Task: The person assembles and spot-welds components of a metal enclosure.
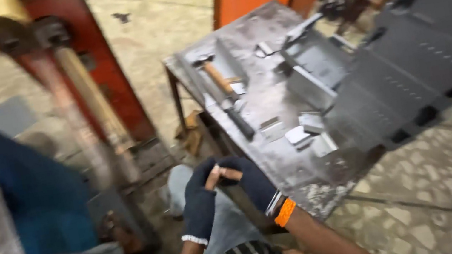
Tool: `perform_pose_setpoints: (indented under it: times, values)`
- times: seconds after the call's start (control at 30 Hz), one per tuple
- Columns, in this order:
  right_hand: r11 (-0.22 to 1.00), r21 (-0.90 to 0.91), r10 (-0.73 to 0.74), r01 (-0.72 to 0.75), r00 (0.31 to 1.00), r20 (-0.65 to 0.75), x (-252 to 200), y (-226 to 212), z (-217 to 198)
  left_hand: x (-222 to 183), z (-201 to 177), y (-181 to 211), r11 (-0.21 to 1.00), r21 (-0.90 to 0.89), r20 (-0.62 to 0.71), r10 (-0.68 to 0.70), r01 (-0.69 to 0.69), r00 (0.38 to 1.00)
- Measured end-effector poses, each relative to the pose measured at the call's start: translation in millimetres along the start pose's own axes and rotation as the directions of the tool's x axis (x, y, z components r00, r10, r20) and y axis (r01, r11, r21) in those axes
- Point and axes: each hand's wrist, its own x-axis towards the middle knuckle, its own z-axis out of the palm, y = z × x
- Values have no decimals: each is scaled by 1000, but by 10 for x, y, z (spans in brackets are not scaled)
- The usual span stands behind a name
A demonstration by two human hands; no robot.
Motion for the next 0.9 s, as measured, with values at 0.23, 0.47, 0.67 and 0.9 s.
perform_pose_setpoints:
  times: [0.23,0.47,0.67,0.9]
  values:
    - [923,-354,-287,151,882,-373,710,-356,-1910,654,1165,203,999,38,319,-29,18,947]
    - [139,-858,-645,-495,611,-458,1466,-924,-2767,1424,1617,-90,997,70,374,-39,14,926]
    - [177,-854,-674,-490,572,-468,1510,-779,-2569,1929,1774,-479,963,-132,346,-179,237,921]
    - [112,-839,-434,-533,733,-523,1527,-1156,-2104,1833,1788,-589,857,-150,403,-403,493,822]
